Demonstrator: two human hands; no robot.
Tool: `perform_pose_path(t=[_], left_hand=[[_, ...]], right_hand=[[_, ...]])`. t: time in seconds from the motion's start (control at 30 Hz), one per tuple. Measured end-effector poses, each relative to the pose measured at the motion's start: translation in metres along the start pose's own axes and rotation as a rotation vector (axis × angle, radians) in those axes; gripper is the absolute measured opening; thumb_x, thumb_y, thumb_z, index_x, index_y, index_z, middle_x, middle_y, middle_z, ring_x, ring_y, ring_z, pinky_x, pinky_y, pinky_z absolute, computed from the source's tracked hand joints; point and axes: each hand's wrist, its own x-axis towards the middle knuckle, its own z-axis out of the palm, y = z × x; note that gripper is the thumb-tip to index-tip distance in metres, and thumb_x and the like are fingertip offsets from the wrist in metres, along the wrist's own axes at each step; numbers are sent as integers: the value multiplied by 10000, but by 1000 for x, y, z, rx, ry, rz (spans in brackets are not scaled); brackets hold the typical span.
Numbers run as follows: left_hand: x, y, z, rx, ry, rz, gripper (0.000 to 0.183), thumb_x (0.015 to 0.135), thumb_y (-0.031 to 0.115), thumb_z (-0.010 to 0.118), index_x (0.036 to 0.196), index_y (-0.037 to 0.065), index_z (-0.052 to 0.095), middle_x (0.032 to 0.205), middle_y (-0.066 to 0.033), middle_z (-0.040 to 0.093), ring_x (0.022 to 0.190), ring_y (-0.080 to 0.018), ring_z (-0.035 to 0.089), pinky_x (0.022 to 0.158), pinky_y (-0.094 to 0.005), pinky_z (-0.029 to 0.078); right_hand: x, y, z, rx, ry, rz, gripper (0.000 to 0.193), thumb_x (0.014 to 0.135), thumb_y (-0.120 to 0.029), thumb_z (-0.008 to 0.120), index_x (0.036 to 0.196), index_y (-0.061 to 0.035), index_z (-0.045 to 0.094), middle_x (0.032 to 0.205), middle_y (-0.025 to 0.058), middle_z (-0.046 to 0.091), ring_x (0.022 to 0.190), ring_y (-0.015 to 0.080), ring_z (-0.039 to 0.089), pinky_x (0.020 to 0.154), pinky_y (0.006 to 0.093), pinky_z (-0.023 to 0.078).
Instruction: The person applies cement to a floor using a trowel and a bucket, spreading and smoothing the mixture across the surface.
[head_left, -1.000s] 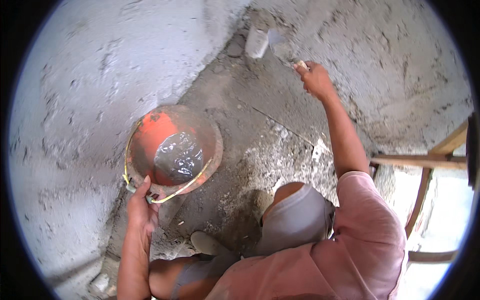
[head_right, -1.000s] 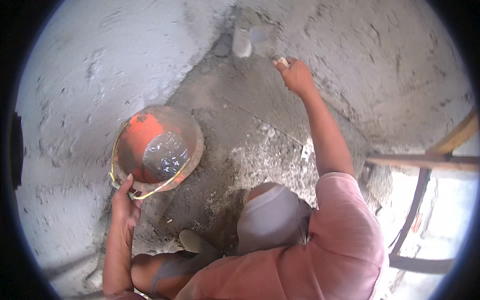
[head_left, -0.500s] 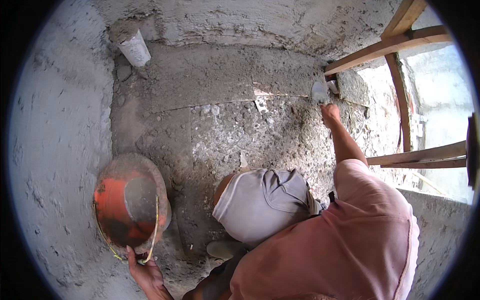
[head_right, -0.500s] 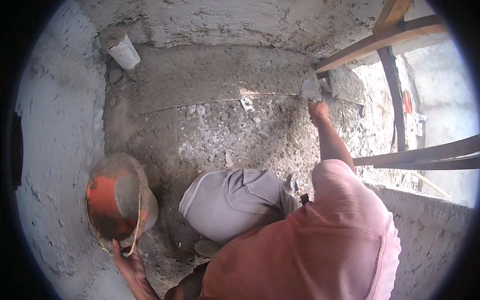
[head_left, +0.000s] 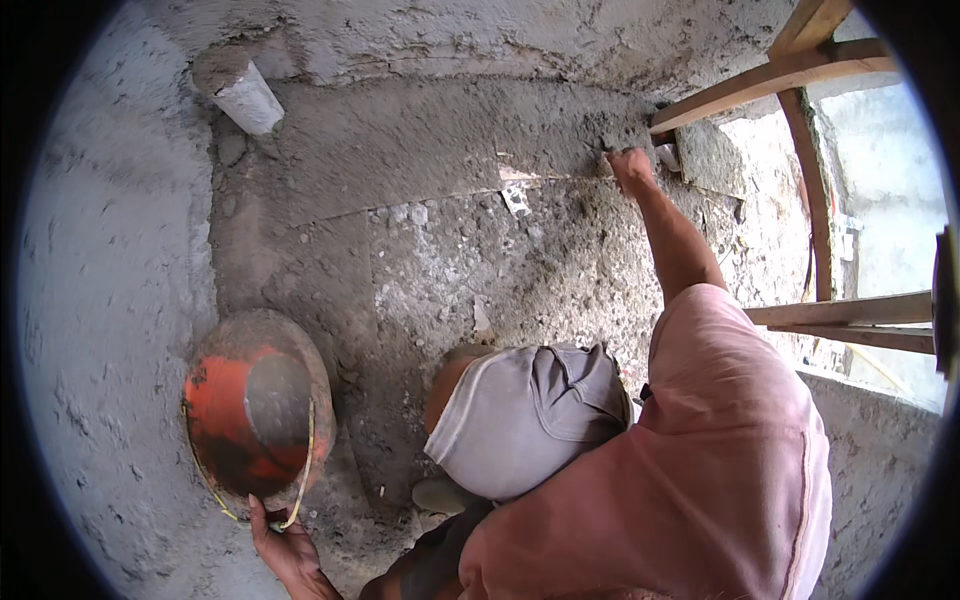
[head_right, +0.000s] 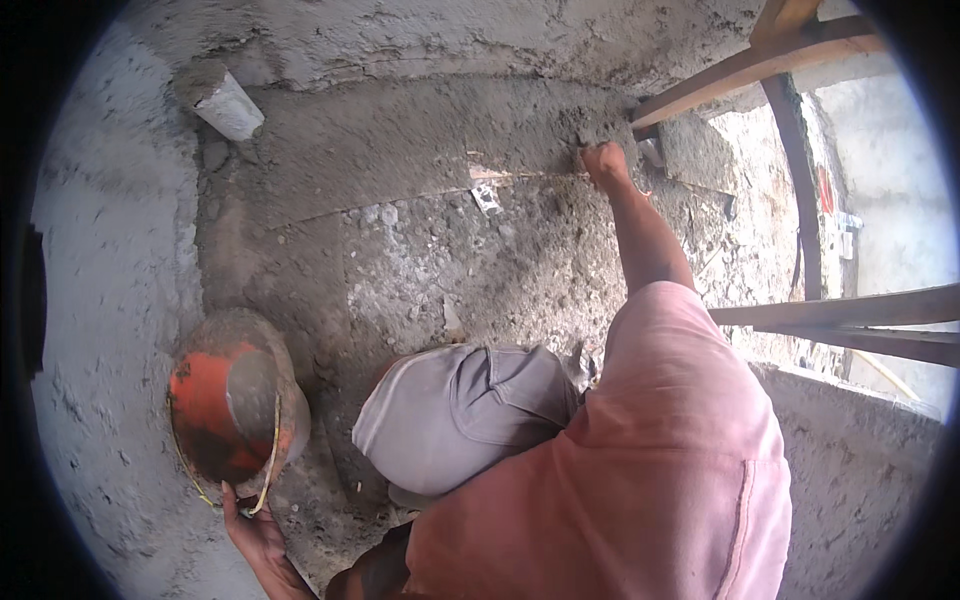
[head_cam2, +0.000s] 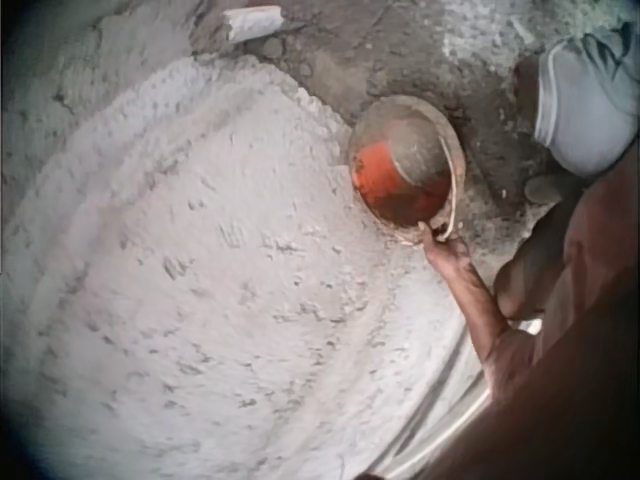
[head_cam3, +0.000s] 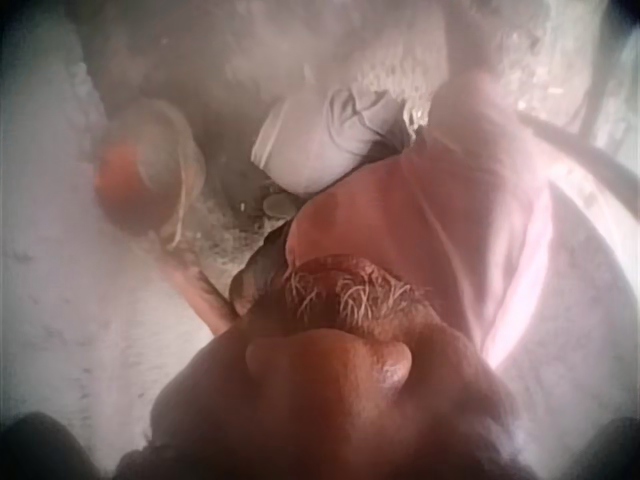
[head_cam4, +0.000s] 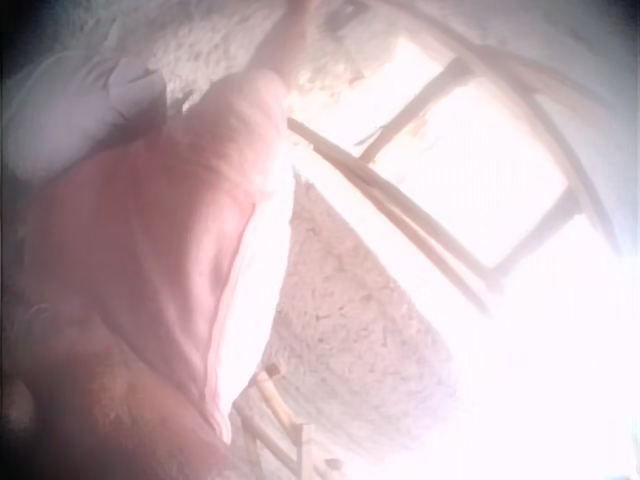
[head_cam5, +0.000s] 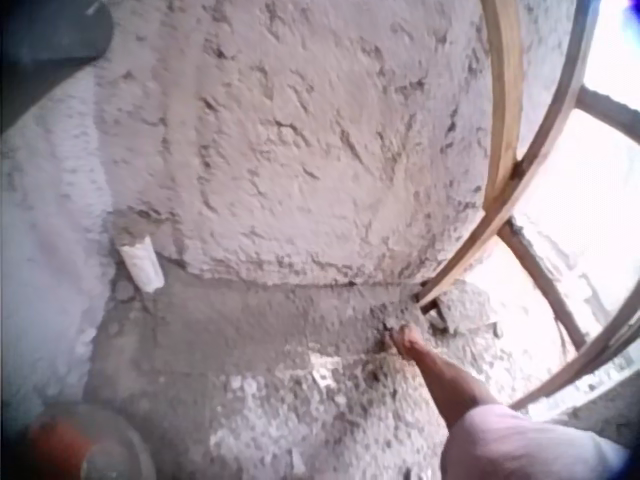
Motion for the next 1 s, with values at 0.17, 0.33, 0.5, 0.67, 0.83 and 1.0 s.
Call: perform_pose_path(t=[0.17, 0.33, 0.5, 0.67, 0.83, 1.0], left_hand=[[14, 2, -10, 24, -10, -33, 237, 898, 176, 714, 1073, 52, 614, 955, 6, 556, 817, -100, 490, 785, -284, 504], [11, 7, 15, -60, -28, -16, 283, 892, 149, 709, 1140, 75, 595, 1036, -11, 597, 939, -133, 567, 826, -307, 509], [39, 1, 54, -86, -184, -82, 242, 908, 129, 681, 1124, 48, 606, 1100, -30, 621, 987, -124, 589, 830, -284, 525], [53, -20, 51, -76, -194, -79, 328, 891, 176, 717, 1183, 105, 587, 1117, 6, 597, 978, -113, 569, 793, -291, 507], [49, -16, 62, -63, -175, -76, 295, 903, 164, 703, 1167, 94, 593, 1089, 1, 604, 961, -105, 569, 848, -305, 538], [46, -16, 57, -89, -150, -93, 321, 902, 162, 704, 1189, 89, 579, 1093, -9, 614, 988, -120, 582, 869, -323, 548]], right_hand=[[40, 44, 6, -424, 71, -398, 448, 900, -392, 611, 789, 38, 667, 659, 179, 660, 574, 292, 660, 583, 426, 524], [2, 5, 20, -135, -43, -58, 320, 905, -310, 613, 967, -6, 690, 843, 211, 706, 787, 329, 702, 714, 426, 546], [46, 62, 0, -210, 143, -179, 408, 914, -395, 644, 850, 8, 641, 640, 114, 616, 525, 234, 608, 475, 410, 476], [35, -1, 4, -653, 71, -646, 436, 922, -383, 549, 929, 33, 677, 807, 239, 683, 786, 389, 680, 771, 454, 538], [41, -50, 25, -261, -20, -202, 448, 912, -425, 570, 960, 7, 679, 908, 256, 690, 906, 412, 665, 814, 465, 535], [39, -39, 70, -185, 211, -342, 467, 891, -433, 623, 1027, 11, 679, 978, 270, 689, 984, 428, 645, 848, 485, 514]])
